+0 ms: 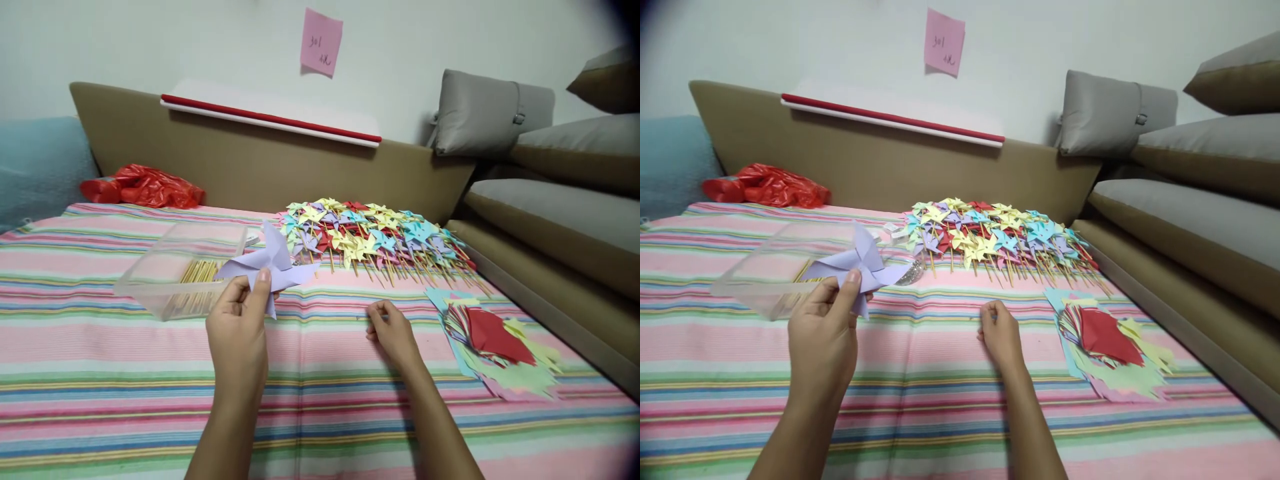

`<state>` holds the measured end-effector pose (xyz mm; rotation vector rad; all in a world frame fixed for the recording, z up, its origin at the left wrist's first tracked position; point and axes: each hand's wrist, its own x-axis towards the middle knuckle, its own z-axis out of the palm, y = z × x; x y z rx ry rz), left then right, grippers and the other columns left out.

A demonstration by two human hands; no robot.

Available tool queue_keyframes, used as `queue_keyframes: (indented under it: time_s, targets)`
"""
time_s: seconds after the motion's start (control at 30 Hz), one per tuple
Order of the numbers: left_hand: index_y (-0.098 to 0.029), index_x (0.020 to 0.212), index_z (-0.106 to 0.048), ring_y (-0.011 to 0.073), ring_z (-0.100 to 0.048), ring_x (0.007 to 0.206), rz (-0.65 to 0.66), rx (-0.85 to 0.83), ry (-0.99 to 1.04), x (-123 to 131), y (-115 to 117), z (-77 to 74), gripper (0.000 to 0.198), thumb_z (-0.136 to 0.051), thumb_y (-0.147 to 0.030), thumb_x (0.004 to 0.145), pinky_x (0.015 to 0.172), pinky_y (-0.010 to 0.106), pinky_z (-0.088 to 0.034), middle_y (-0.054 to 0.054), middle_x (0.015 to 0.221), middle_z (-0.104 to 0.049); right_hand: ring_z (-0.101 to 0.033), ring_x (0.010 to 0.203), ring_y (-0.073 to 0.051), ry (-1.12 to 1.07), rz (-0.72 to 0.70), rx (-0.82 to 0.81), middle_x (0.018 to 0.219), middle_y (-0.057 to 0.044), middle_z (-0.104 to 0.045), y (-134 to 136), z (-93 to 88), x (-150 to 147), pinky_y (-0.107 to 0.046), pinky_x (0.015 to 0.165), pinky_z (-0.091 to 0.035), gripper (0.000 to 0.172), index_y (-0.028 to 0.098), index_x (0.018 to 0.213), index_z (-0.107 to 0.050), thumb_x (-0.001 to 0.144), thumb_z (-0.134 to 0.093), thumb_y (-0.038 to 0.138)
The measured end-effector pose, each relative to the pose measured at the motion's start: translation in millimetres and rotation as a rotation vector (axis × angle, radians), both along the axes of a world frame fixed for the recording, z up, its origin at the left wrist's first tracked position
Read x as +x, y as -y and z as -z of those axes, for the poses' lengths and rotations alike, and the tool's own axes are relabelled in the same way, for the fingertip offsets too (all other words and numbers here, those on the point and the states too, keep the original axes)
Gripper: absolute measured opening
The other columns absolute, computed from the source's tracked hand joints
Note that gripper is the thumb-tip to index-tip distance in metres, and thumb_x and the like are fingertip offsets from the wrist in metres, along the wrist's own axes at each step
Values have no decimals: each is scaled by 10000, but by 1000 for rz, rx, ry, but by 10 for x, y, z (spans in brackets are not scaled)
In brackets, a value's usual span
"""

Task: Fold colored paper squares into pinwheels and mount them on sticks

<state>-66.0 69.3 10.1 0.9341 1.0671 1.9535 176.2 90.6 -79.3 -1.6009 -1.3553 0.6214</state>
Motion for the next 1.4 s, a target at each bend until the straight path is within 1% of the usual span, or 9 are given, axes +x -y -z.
queue_keyframes:
  time_s: [0.17, 0.27, 0.37, 0.5, 0.77, 0.93, 1.0, 1.17, 1.4]
  targets:
    - [-168, 807, -683, 107, -466, 659, 19, -32, -87, 69, -50, 42, 264, -760, -419, 823, 613, 220, -355, -18, 714, -567, -606, 1147, -342, 352, 13, 93, 1168, -158, -686, 374, 50, -137, -539, 1004, -452, 288, 219, 1129, -649, 931, -479, 342]
    - [-171, 754, -668, 113, -488, 670, -4, -1, -72, 71, -81, 39, 265, -781, -407, 796, 619, 222, -366, -19, 709, -558, -522, 1325, -354, 641, -61, 111, 1423, -174, -585, 471, 183, -292, -549, 1064, -424, 414, 202, 1351, -594, 986, -408, 261]
    - [-174, 744, -656, 122, -511, 700, -8, 9, -89, 106, -74, 35, 256, -768, -394, 810, 645, 221, -389, -13, 723, -567, -481, 1380, -367, 726, -54, 122, 1486, -177, -537, 427, 278, -378, -562, 1093, -405, 420, 179, 1376, -589, 999, -416, 244]
    - [-172, 788, -675, 116, -471, 643, 8, -78, -220, 199, -11, 50, 264, -733, -422, 845, 577, 219, -351, -13, 690, -569, -554, 1320, -345, 655, -37, 131, 1351, -147, -662, 359, 235, -373, -523, 1083, -430, 352, 190, 1261, -668, 975, -465, 222]
    - [-182, 743, -654, 112, -419, 600, 89, -121, -307, 302, 68, 75, 291, -733, -446, 836, 546, 225, -320, -32, 631, -509, -741, 853, -289, 450, 26, 68, 963, -82, -795, 415, -42, -253, -411, 776, -535, 247, 245, 938, -745, 952, -498, 233]
    - [-193, 757, -637, 134, -504, 664, 86, -69, -481, 350, 104, 144, 252, -697, -411, 868, 615, 233, -392, -16, 680, -580, -739, 893, -249, -219, -18, 137, 914, -48, -790, 550, -362, -283, -362, 802, -576, 180, 241, 929, -737, 873, -689, 405]
    - [-195, 746, -619, 133, -516, 679, 80, -37, -600, 384, 127, 188, 244, -674, -384, 890, 649, 237, -404, -18, 689, -588, -726, 886, -239, -330, -25, 186, 889, -43, -779, 614, -494, -315, -355, 793, -577, 182, 239, 903, -738, 835, -747, 407]
    - [-195, 750, -585, 125, -517, 694, 209, -56, -666, 505, 178, 238, 250, -631, -369, 924, 659, 233, -406, -25, 715, -587, -651, 866, -192, -161, -186, 407, 877, -25, -701, 672, -661, -372, -344, 791, -531, 45, 254, 875, -724, 901, -693, 273]
    - [-196, 743, -580, 111, -478, 661, 356, -29, -546, 648, 222, 241, 252, -669, -364, 909, 608, 223, -398, -41, 671, -519, -569, 1074, -200, -84, -80, 450, 1084, -28, -521, 636, -665, -317, -373, 957, -468, 33, 277, 863, -736, 875, -726, 247]
